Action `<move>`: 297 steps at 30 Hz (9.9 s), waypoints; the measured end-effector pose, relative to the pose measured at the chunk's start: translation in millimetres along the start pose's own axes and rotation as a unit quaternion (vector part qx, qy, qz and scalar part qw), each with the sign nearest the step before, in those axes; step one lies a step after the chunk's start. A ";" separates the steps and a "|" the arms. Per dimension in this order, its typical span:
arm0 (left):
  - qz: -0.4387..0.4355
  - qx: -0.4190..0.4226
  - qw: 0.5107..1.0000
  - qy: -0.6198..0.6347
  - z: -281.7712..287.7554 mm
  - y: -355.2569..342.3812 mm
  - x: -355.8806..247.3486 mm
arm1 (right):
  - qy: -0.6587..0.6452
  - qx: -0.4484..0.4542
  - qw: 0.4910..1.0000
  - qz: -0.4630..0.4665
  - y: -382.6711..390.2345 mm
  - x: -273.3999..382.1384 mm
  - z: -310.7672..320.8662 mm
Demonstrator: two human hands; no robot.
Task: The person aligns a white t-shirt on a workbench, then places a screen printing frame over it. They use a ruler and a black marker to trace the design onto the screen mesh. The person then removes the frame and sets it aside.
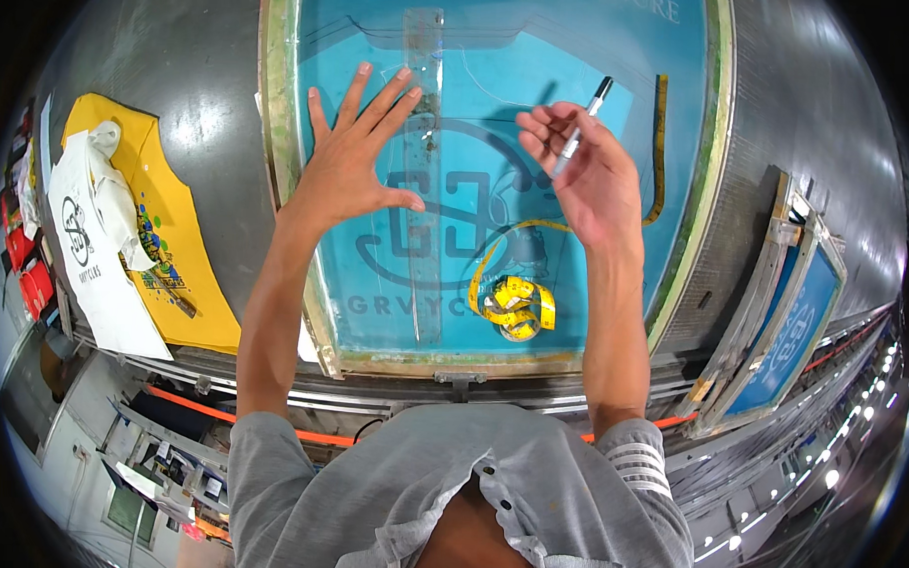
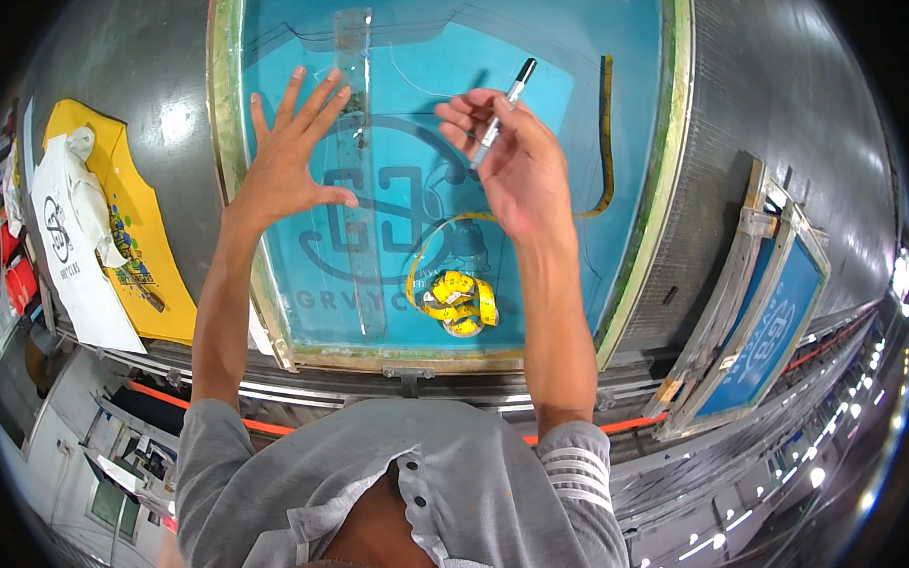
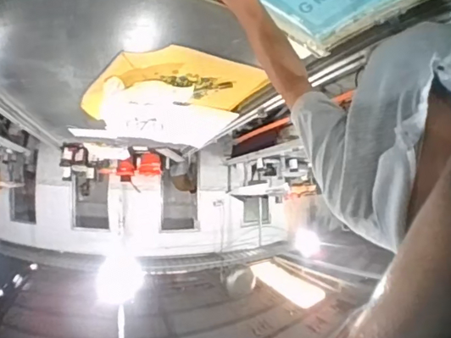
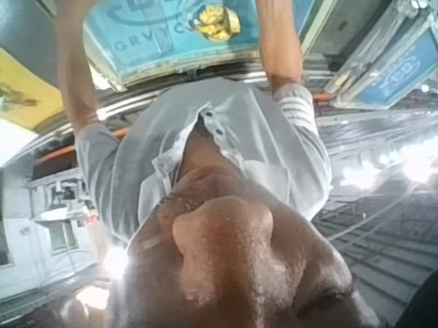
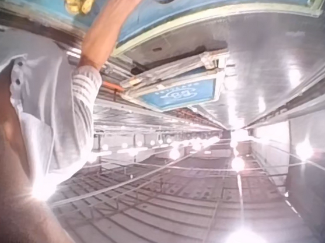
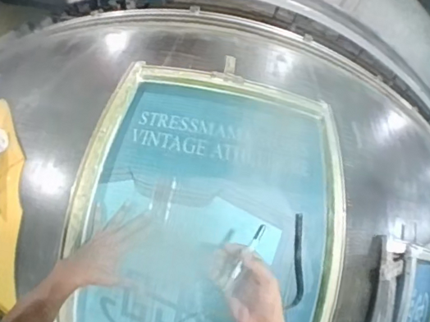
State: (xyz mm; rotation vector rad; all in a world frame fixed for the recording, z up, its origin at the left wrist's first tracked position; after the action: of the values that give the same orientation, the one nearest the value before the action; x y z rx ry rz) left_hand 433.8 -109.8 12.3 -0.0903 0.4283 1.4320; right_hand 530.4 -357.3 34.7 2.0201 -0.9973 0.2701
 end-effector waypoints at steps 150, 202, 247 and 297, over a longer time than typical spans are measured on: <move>0.009 0.068 0.998 -0.001 3.3 -6.7 6.4 | 0.414 0.067 0.837 0.353 -59.0 -56.2 -41.4; 0.429 -0.362 0.816 0.140 -94.4 184.8 -164.8 | 0.155 -0.017 0.979 0.128 230.4 116.6 190.9; 0.301 0.016 0.953 0.019 -12.7 12.2 -105.6 | 0.429 0.297 0.811 0.264 -158.7 -57.5 -116.0; 0.299 0.000 0.954 0.020 -11.7 11.9 -105.7 | 0.485 0.346 0.764 0.247 -172.5 -56.5 -116.9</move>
State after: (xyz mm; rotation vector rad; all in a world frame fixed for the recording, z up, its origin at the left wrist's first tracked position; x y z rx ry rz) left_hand 411.4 -210.7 39.7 0.0148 0.5134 2.0289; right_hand 638.8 -180.1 -24.6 1.7017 -0.7273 1.9901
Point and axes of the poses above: each hand's wrist, its own y-axis away from the middle knuckle, its own z-axis out of the back of the hand, x = y × z, the point moved 2 cm from there along -y, towards the middle knuckle, and after that the axes turned 5 degrees about -y, right-handed, at the moved point
